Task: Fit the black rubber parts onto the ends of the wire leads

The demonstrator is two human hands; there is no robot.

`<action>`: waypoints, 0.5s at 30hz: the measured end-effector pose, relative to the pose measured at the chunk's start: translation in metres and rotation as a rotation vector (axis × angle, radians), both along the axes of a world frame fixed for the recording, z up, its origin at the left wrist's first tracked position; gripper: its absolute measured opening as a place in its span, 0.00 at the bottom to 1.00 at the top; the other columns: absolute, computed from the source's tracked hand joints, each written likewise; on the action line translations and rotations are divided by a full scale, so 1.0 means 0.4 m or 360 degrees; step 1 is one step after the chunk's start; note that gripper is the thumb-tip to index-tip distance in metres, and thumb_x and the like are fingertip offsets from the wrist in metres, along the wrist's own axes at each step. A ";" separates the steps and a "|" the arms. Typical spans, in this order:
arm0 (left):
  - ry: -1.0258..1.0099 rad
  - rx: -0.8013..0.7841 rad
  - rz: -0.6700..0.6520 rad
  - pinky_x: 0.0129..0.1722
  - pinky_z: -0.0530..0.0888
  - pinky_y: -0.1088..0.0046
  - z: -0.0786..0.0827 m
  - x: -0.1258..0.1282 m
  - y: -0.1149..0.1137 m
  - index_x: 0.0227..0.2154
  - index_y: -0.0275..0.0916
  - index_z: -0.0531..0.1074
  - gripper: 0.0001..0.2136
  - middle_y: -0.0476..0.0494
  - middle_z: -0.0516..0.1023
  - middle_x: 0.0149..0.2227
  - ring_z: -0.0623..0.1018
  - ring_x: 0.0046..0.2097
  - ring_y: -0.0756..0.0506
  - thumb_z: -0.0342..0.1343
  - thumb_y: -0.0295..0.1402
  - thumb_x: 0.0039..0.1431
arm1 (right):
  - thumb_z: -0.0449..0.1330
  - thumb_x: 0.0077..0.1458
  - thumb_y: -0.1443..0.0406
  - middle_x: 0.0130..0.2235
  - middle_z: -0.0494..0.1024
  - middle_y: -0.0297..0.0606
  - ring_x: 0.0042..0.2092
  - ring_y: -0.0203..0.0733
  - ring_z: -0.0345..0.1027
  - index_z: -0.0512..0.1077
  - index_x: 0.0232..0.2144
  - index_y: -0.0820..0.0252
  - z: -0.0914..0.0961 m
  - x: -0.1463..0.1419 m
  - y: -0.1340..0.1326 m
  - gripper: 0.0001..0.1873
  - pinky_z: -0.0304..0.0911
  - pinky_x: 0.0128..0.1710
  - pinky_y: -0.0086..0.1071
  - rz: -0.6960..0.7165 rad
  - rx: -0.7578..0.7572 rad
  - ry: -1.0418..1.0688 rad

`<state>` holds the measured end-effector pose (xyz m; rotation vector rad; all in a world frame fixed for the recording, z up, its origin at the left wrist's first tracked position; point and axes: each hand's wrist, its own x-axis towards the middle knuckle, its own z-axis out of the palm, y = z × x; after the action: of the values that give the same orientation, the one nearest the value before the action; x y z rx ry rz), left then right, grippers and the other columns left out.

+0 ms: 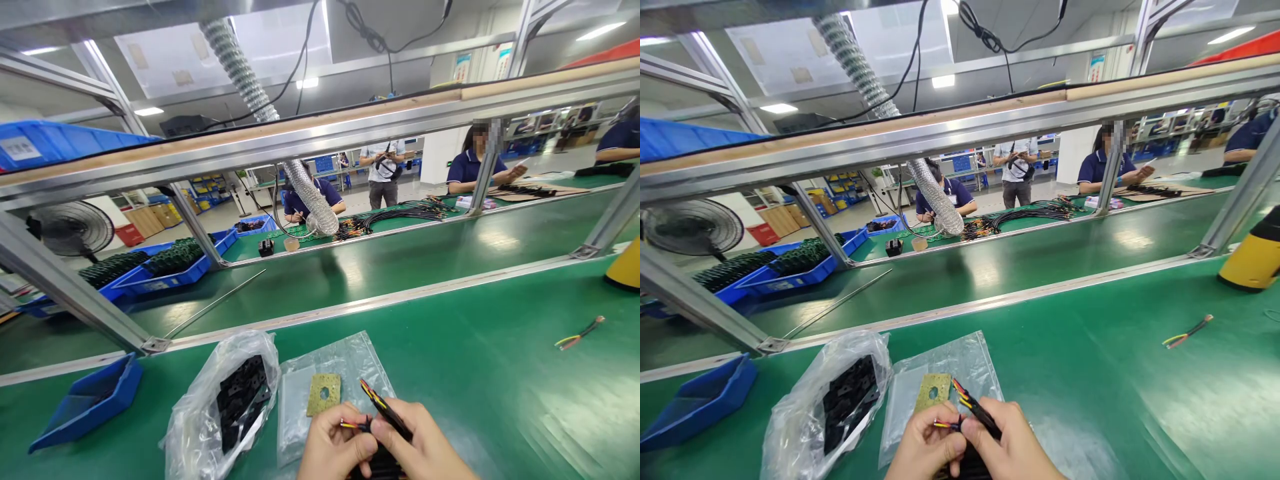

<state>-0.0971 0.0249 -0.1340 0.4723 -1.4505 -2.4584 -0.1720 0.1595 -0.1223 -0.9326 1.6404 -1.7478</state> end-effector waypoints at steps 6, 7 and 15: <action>0.0047 -0.0174 0.0087 0.15 0.70 0.82 0.018 -0.002 -0.004 0.25 0.34 0.83 0.16 0.49 0.71 0.23 0.73 0.20 0.53 0.76 0.40 0.36 | 0.59 0.58 0.46 0.29 0.78 0.37 0.36 0.46 0.71 0.77 0.33 0.62 0.033 -0.012 0.000 0.24 0.66 0.39 0.34 0.0159 -0.0089 -0.0225; 0.0052 -0.0163 0.0083 0.15 0.70 0.82 0.016 -0.002 -0.002 0.24 0.34 0.82 0.15 0.49 0.72 0.23 0.73 0.20 0.53 0.76 0.40 0.36 | 0.59 0.58 0.46 0.28 0.77 0.37 0.35 0.46 0.71 0.77 0.32 0.62 0.033 -0.011 0.000 0.25 0.65 0.39 0.34 0.0142 -0.0087 -0.0244; 0.0031 -0.0063 -0.0025 0.14 0.71 0.80 -0.015 -0.008 0.004 0.21 0.34 0.79 0.15 0.50 0.73 0.23 0.72 0.18 0.53 0.77 0.38 0.36 | 0.57 0.56 0.40 0.23 0.70 0.33 0.25 0.35 0.58 0.70 0.27 0.61 -0.001 0.003 -0.014 0.29 0.57 0.29 0.29 0.0086 -0.0049 -0.0376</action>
<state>-0.1002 0.0266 -0.1400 0.4296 -1.4978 -2.4346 -0.1706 0.1540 -0.1226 -0.7448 1.4287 -1.7766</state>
